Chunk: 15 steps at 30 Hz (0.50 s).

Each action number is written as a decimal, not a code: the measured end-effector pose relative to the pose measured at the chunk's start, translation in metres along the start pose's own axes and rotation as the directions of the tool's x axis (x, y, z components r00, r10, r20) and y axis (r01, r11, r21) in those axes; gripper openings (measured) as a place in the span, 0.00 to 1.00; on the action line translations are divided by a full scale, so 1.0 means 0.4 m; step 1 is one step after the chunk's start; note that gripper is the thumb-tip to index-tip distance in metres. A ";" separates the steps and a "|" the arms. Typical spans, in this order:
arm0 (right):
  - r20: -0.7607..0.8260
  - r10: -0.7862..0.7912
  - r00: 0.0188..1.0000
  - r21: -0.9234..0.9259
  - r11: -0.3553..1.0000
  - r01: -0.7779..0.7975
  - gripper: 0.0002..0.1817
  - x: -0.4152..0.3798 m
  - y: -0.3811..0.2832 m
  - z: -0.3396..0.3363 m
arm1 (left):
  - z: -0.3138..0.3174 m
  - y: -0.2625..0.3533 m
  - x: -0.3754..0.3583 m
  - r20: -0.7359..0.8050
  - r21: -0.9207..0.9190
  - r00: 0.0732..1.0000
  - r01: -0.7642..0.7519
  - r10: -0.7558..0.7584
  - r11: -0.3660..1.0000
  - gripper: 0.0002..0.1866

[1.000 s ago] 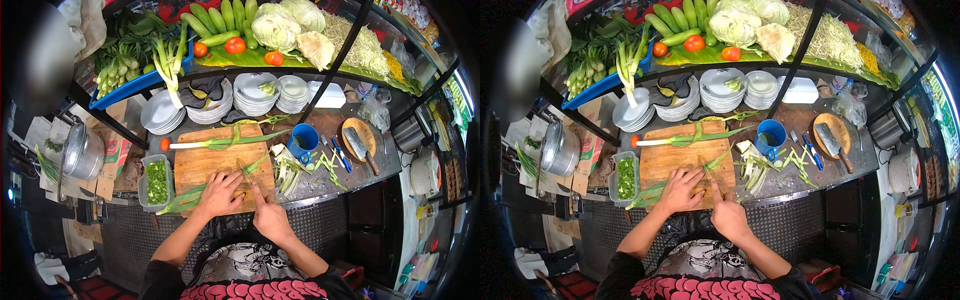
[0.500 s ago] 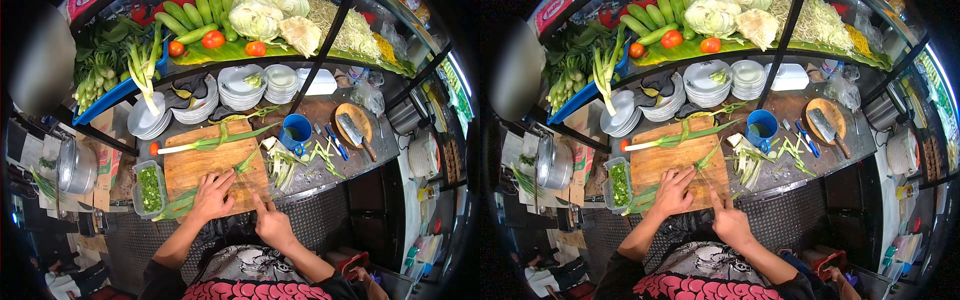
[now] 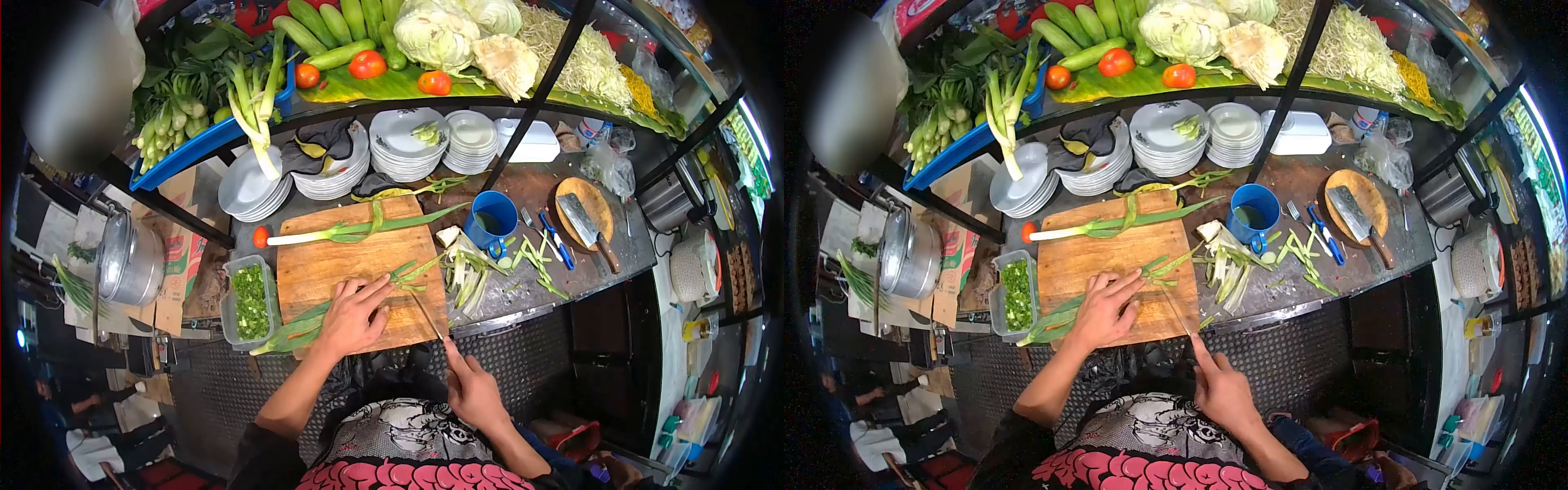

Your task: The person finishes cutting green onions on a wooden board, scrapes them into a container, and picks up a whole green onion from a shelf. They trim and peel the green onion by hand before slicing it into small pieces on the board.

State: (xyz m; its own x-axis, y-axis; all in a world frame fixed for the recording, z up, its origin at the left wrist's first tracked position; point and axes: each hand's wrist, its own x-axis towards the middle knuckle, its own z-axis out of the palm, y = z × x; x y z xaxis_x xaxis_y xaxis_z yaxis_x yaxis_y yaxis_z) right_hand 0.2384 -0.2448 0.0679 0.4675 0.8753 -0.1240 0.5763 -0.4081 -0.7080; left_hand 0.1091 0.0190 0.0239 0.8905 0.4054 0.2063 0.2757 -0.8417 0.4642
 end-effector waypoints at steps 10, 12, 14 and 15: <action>-0.082 -0.102 0.991 0.052 0.993 0.106 0.36 0.098 0.035 0.029 | 0.020 0.002 -0.001 -0.196 -0.106 0.976 0.071 -0.090 0.992 0.13; -0.024 -0.022 0.999 -0.005 1.000 0.022 0.36 0.120 0.022 0.022 | 0.027 0.002 -0.004 -0.210 -0.105 0.974 0.060 -0.081 0.993 0.12; -0.065 -0.013 0.998 0.046 0.999 0.016 0.36 0.129 0.029 0.015 | 0.028 0.000 -0.001 -0.207 -0.109 0.975 0.061 -0.082 0.992 0.10; -0.081 -0.009 0.997 0.073 0.997 0.015 0.36 0.132 0.032 0.015 | 0.027 0.003 -0.001 -0.212 -0.116 0.973 0.071 -0.095 0.991 0.10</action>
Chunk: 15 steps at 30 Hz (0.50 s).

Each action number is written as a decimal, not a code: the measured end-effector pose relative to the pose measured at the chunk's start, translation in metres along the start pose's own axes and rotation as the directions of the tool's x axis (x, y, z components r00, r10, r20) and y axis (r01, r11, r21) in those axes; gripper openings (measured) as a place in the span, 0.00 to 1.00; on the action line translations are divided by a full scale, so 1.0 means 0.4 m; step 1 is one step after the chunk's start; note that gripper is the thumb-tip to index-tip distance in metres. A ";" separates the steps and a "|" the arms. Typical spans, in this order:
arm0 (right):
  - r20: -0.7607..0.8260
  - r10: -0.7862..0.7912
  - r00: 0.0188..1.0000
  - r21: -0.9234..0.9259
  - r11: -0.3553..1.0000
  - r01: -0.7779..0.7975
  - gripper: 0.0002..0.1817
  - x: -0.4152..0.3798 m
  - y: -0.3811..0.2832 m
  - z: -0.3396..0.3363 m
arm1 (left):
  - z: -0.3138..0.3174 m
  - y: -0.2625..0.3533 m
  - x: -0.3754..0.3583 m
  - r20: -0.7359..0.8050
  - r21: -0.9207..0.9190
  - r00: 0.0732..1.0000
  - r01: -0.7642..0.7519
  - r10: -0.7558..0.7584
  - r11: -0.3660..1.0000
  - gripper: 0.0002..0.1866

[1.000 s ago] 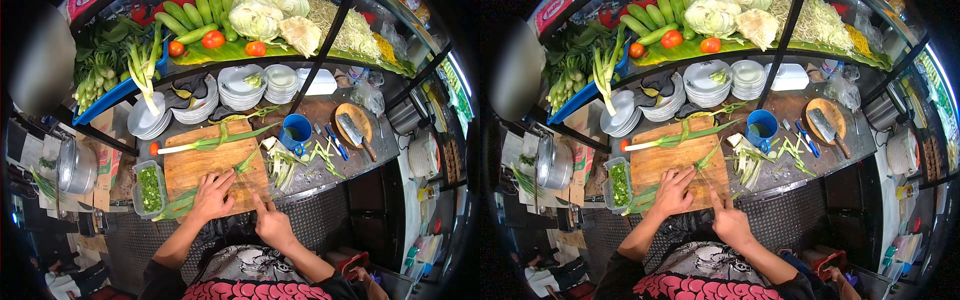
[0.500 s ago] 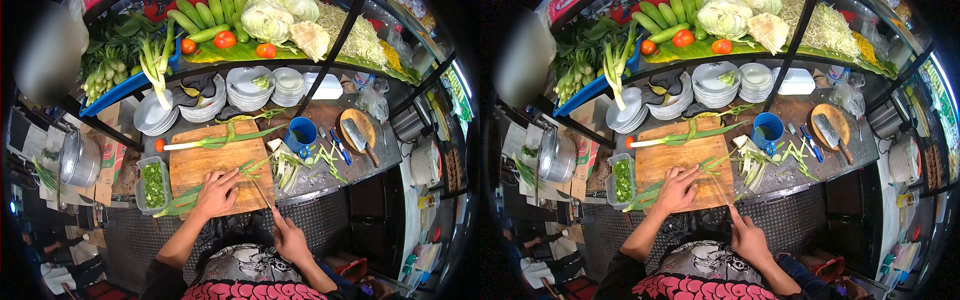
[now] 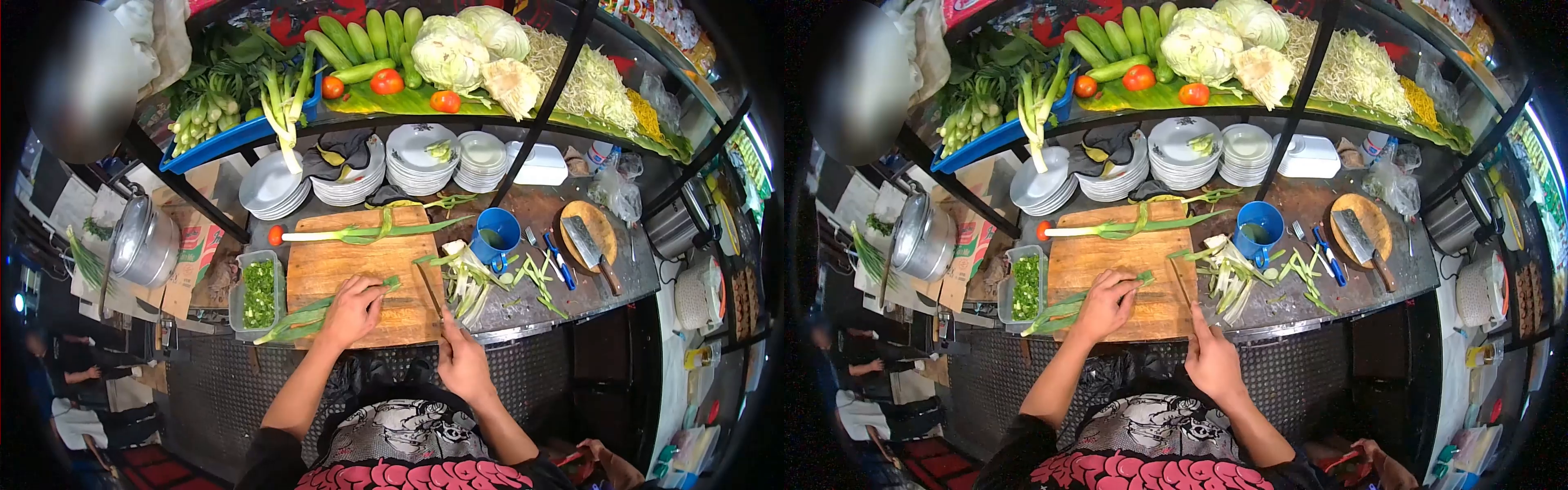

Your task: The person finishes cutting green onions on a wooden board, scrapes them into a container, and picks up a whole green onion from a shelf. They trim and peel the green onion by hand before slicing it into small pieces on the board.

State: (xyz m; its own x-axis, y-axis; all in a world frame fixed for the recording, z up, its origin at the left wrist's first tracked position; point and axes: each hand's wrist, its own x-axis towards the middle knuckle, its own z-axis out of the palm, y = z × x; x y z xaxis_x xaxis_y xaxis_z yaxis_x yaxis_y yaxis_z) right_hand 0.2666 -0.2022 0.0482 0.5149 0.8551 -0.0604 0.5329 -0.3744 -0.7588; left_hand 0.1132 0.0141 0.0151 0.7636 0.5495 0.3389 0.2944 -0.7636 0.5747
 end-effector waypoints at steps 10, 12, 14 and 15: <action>0.015 -0.082 0.997 0.028 0.996 0.081 0.36 0.000 0.044 -0.007 | 0.014 0.059 -0.003 -0.143 0.140 0.987 0.088 -0.068 0.986 0.09; 0.023 -0.173 0.985 0.016 0.985 0.172 0.36 -0.013 0.041 -0.016 | 0.024 0.055 -0.003 -0.178 0.069 0.977 0.130 -0.116 0.989 0.08; 0.073 -0.190 0.979 0.030 0.982 0.189 0.35 -0.017 0.026 -0.013 | 0.031 0.048 -0.006 -0.214 -0.013 0.964 0.161 -0.160 0.987 0.08; 0.103 -0.174 0.979 0.018 0.985 0.173 0.34 -0.015 0.013 -0.013 | 0.035 0.043 -0.007 -0.222 -0.016 0.965 0.138 -0.138 0.990 0.08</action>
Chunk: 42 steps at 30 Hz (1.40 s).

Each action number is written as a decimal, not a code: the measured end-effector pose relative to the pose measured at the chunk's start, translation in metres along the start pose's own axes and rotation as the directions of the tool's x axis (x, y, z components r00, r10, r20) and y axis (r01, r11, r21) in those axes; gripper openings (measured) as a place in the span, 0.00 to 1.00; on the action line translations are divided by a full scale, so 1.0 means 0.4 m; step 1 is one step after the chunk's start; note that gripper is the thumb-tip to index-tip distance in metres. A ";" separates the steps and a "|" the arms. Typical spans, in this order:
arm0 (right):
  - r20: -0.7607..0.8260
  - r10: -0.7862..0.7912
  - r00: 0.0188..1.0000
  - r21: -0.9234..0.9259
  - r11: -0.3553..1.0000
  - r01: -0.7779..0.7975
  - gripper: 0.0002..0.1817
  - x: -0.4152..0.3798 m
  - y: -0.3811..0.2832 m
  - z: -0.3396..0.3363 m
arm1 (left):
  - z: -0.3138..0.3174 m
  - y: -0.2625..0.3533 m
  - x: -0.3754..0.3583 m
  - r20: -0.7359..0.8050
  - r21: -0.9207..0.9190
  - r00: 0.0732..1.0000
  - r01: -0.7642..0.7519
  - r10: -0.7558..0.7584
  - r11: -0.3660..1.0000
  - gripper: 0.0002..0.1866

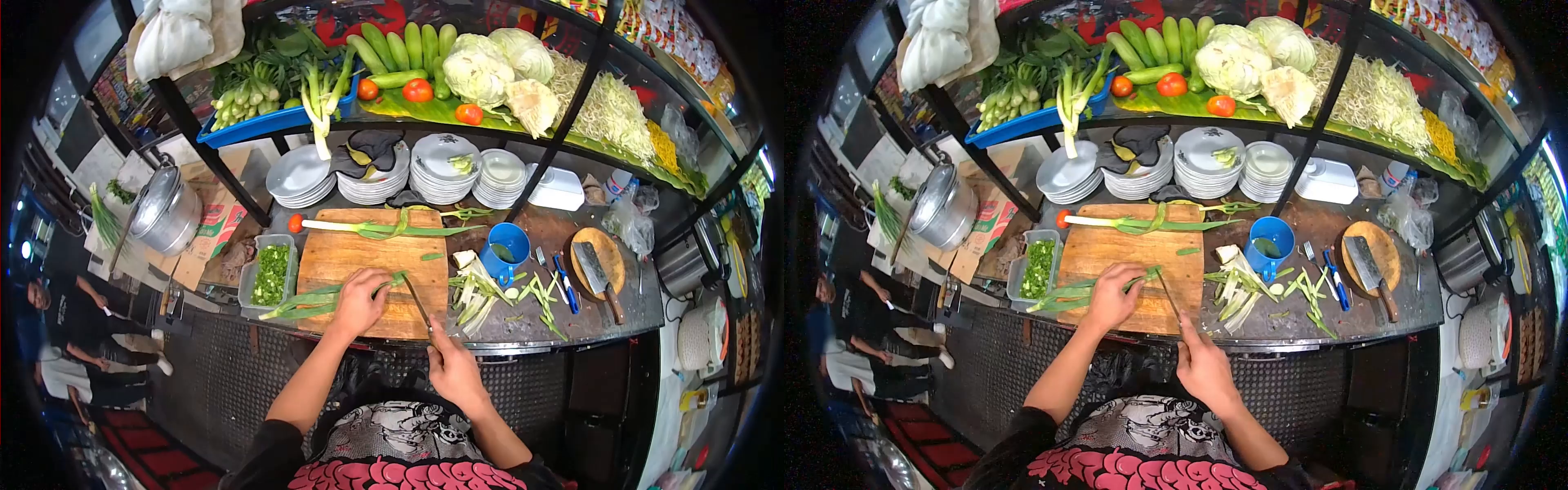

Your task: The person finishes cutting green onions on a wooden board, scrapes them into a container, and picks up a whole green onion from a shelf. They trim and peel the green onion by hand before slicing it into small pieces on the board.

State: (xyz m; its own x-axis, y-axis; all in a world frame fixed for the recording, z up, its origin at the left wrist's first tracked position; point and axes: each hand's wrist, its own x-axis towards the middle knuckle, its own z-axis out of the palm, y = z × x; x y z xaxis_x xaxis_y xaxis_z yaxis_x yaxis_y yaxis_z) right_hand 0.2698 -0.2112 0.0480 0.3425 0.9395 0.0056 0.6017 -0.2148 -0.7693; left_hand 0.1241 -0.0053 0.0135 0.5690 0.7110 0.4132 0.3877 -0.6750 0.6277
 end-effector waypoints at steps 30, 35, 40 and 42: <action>-0.045 0.005 0.999 -0.055 0.998 -0.007 0.41 0.016 -0.007 -0.016 | -0.023 0.059 -0.024 0.248 0.238 0.965 -0.149 0.088 0.960 0.42; 0.039 -0.061 0.997 -0.134 0.989 0.066 0.41 0.038 -0.038 0.018 | -0.017 0.058 -0.027 0.269 0.267 0.961 -0.135 0.061 0.954 0.41; 0.064 -0.086 0.994 -0.205 0.974 0.097 0.44 0.064 -0.025 0.046 | -0.020 0.059 -0.025 0.271 0.270 0.960 -0.145 0.069 0.952 0.39; 0.068 -0.089 0.994 -0.226 0.969 0.102 0.44 0.068 -0.033 0.045 | -0.018 0.058 -0.025 0.277 0.267 0.959 -0.135 0.058 0.954 0.39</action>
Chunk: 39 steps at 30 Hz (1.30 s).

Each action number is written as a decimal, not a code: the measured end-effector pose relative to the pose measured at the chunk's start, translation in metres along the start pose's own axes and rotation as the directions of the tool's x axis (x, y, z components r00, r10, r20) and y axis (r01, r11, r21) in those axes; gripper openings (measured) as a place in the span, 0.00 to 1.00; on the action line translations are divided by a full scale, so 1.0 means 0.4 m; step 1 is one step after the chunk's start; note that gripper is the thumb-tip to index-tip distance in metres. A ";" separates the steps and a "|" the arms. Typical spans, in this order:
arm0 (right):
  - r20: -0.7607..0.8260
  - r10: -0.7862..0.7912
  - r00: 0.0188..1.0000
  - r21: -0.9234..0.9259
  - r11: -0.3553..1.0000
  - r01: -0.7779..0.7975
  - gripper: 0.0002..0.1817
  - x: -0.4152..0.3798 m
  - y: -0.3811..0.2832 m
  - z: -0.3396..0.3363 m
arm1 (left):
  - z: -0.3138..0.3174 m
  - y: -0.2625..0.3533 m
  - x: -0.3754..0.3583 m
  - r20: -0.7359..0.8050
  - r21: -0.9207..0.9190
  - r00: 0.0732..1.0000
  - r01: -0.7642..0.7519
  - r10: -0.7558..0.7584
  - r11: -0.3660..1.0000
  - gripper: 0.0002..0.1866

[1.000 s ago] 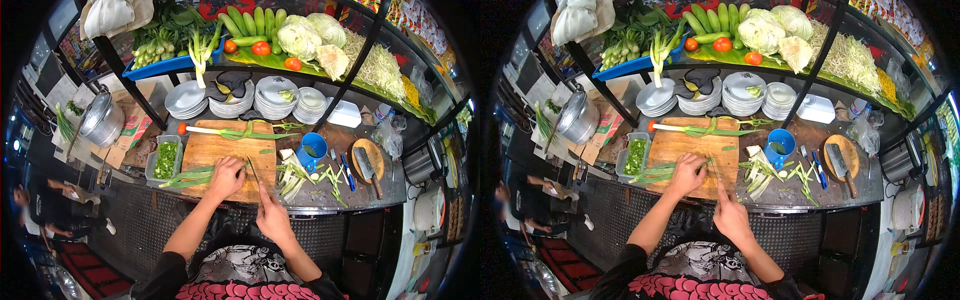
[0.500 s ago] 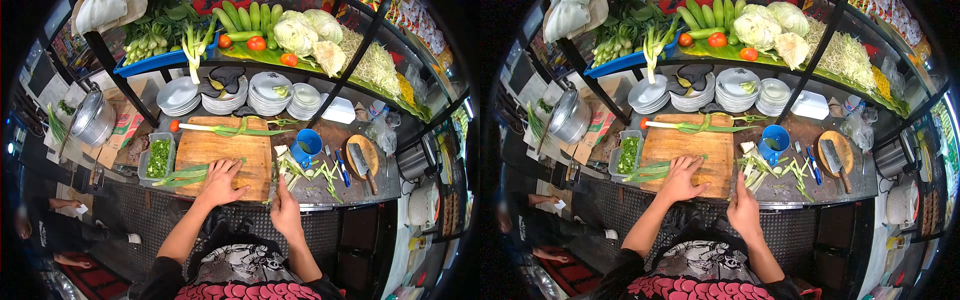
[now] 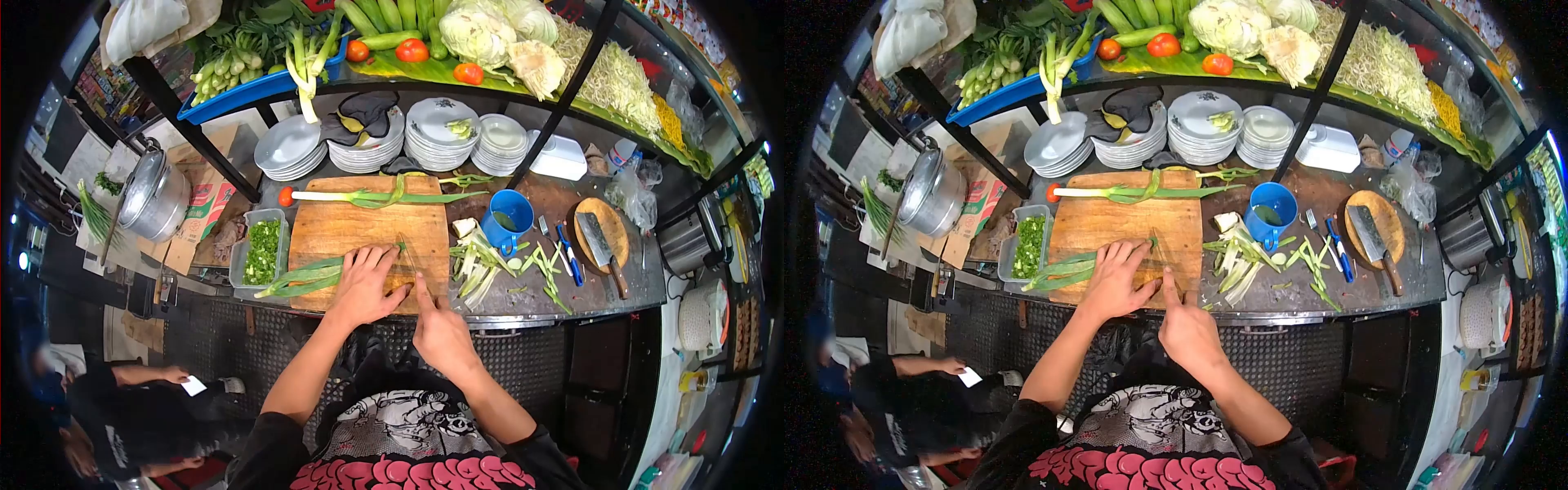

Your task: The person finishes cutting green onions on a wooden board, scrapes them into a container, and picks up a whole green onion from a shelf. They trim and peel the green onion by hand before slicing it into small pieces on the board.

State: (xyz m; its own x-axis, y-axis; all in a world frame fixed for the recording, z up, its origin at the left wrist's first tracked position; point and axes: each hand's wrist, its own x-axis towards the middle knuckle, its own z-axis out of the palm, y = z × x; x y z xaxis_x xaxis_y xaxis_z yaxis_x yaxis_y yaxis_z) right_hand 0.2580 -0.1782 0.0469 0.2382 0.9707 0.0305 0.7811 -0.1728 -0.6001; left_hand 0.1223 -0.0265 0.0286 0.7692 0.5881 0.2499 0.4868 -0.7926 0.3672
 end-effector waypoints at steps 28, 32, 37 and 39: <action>0.107 0.117 0.987 0.045 0.992 -0.122 0.48 -0.161 0.009 -0.018 | 0.008 0.011 0.003 0.054 0.014 0.996 0.068 -0.069 0.998 0.37; 0.040 0.101 0.994 0.108 0.989 -0.104 0.45 -0.114 0.007 -0.018 | 0.000 0.001 -0.003 0.008 -0.067 1.000 0.026 -0.025 0.997 0.34; -0.016 0.104 0.994 0.144 0.984 -0.100 0.41 -0.039 -0.011 0.010 | 0.010 -0.033 0.006 -0.122 -0.128 0.992 -0.001 -0.015 0.992 0.19; -0.048 0.115 0.992 0.184 0.977 -0.105 0.40 -0.042 -0.019 -0.004 | 0.015 -0.038 0.031 -0.134 -0.188 0.987 0.060 -0.086 0.980 0.12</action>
State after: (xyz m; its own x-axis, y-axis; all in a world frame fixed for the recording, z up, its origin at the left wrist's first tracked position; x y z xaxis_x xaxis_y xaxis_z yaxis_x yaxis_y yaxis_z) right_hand 0.2490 -0.1934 0.0522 0.3542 0.9352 -0.0007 0.6320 -0.2399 -0.7369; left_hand 0.1270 -0.0080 0.0210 0.6619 0.6703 0.3356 0.4453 -0.7117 0.5433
